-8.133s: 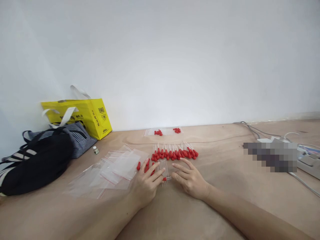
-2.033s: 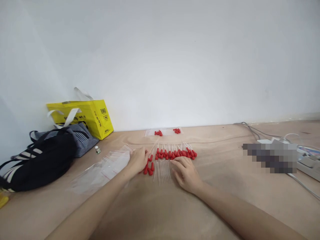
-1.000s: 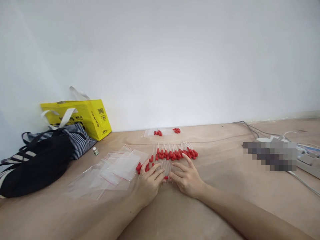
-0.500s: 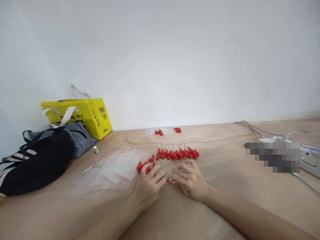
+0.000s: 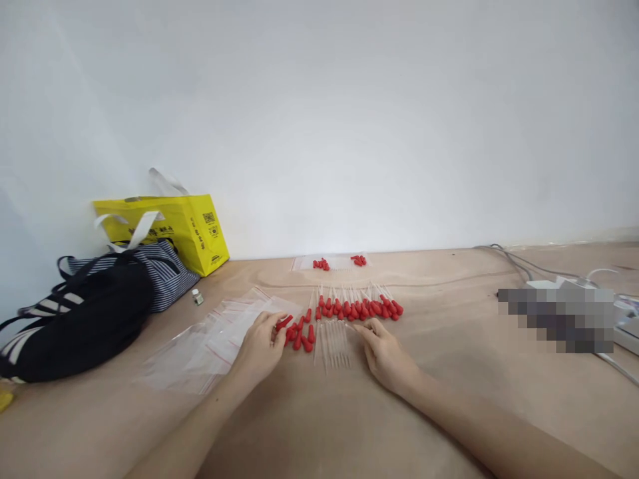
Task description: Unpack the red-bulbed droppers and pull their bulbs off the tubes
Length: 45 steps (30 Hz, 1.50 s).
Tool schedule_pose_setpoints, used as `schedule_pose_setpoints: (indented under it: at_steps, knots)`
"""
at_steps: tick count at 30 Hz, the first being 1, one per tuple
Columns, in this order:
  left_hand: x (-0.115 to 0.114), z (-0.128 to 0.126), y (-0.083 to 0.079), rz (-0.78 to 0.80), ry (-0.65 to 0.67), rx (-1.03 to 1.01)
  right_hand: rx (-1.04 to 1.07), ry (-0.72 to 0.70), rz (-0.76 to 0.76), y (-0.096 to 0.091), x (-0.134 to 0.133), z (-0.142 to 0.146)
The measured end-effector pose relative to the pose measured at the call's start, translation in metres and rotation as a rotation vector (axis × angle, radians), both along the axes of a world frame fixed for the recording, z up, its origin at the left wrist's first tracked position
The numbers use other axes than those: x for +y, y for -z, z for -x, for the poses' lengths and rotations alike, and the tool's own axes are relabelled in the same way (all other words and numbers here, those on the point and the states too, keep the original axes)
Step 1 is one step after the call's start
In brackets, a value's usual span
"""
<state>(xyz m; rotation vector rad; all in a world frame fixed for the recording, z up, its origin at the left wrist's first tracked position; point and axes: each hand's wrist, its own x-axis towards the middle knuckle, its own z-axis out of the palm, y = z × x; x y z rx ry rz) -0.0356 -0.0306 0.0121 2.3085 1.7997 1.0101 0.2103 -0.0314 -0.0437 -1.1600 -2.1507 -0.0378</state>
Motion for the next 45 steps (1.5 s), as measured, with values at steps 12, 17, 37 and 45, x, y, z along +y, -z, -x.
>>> schedule_pose_setpoints:
  at_steps: [12,17,37,45]
  knots:
    - [0.002,-0.004,0.003,0.125,-0.017,0.014,0.121,-0.173,0.126,-0.008,-0.008,0.01]
    - [-0.001,-0.008,0.004,0.102,0.042,0.064,0.086,-0.186,0.095,-0.01,-0.011,0.009]
    - [0.083,-0.036,-0.006,0.479,-0.242,0.209,0.061,-0.167,0.071,-0.015,-0.011,0.006]
    - [0.054,-0.024,-0.026,0.271,-0.298,0.283,0.063,-0.138,-0.006,-0.014,-0.01,0.005]
